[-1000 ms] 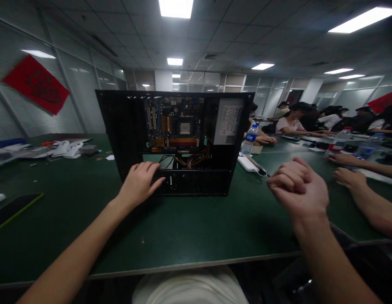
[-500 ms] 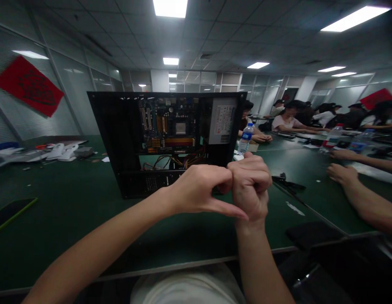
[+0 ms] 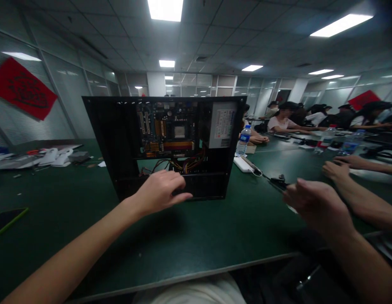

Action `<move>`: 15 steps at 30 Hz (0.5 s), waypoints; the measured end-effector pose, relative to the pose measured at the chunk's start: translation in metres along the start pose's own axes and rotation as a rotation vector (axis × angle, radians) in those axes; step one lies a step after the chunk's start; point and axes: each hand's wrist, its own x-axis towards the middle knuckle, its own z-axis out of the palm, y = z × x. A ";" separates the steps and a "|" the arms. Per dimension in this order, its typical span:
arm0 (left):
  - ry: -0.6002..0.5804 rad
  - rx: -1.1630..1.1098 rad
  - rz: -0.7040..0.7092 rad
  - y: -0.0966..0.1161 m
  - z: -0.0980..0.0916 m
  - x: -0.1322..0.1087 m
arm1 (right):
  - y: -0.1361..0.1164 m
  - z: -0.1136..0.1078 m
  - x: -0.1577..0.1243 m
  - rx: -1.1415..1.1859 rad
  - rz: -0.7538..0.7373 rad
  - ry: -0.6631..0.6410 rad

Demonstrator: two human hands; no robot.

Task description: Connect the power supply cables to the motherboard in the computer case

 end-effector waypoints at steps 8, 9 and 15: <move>-0.022 -0.128 -0.458 -0.065 -0.007 0.006 | 0.066 -0.033 -0.011 0.217 0.087 0.233; -0.044 -0.138 -0.466 -0.069 -0.005 0.013 | 0.070 -0.022 -0.009 0.238 0.156 0.185; -0.244 -0.110 -0.476 -0.085 0.012 0.041 | 0.072 -0.058 0.020 0.170 0.397 0.256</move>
